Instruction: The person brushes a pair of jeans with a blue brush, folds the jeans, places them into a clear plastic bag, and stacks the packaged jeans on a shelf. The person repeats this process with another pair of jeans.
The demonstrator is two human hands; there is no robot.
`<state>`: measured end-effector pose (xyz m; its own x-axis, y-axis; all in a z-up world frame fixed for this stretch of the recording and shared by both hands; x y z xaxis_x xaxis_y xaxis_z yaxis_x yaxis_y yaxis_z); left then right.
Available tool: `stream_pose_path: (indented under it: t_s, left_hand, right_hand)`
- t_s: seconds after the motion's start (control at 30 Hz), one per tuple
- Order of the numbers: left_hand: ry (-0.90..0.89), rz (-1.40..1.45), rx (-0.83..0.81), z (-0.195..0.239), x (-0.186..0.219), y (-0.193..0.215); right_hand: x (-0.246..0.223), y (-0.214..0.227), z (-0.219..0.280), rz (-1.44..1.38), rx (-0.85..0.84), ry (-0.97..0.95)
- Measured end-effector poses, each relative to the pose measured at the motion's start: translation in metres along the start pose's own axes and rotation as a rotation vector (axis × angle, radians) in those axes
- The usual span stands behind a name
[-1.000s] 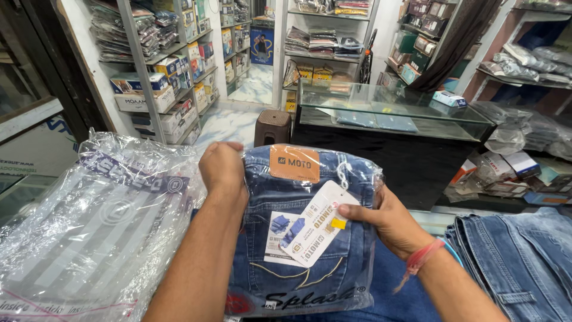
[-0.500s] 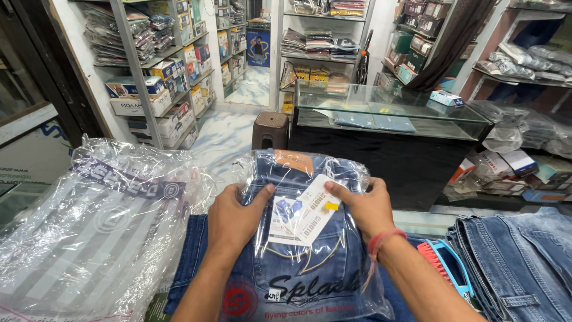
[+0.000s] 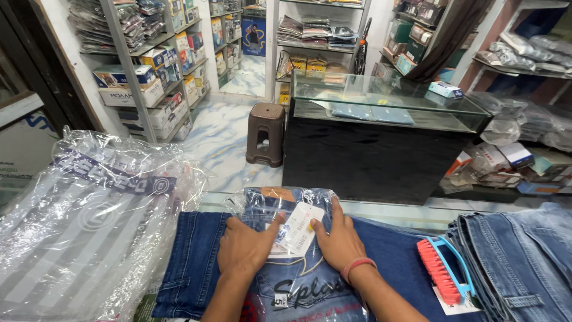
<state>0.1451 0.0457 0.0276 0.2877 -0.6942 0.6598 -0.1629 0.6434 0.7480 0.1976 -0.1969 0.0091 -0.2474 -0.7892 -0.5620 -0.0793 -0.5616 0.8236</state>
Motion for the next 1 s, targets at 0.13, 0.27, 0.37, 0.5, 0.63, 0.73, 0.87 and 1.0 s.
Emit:
stream_pose_path:
  t_s: [0.13,0.27,0.37,0.5,0.63,0.73,0.87,1.0]
  left_hand:
    - [-0.062,-0.078,0.090,0.009,0.011,0.009]
    - [-0.079,-0.099,0.172,0.015,0.012,0.009]
    - [-0.095,-0.126,0.234,0.015,0.011,0.009]
    - [-0.117,-0.138,0.308,0.017,0.009,0.007]
    - [-0.130,-0.133,0.365,0.018,0.009,0.007]
    - [-0.135,-0.126,0.379,0.018,0.010,0.008]
    - [-0.139,-0.140,0.360,0.018,0.008,0.004]
    - [-0.169,-0.065,0.318,0.012,0.003,-0.001]
  right_hand:
    - [-0.008,0.004,0.009,0.061,0.002,-0.040]
    - [-0.012,0.008,0.015,0.041,0.057,-0.011]
    - [-0.015,0.010,0.019,0.028,0.099,0.004]
    - [-0.012,0.010,0.025,-0.015,0.118,-0.032]
    - [-0.015,0.017,0.029,-0.050,0.176,-0.015]
    - [-0.017,0.018,0.030,-0.023,0.202,-0.006]
    - [-0.016,0.016,0.031,-0.022,0.223,0.001]
    - [-0.012,0.020,0.029,-0.047,0.226,-0.003]
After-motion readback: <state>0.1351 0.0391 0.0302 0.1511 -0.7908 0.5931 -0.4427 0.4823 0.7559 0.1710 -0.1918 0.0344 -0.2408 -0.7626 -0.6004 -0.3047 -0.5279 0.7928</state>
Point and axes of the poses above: each hand's wrist, its own z-axis away from the middle knuckle, its own y-axis out of the back of the hand, x = y × z, the point moved 7 cm from there along -z, towards the middle knuckle, and after that the axes turned 13 degrees about -y, right-handed, at the moved point
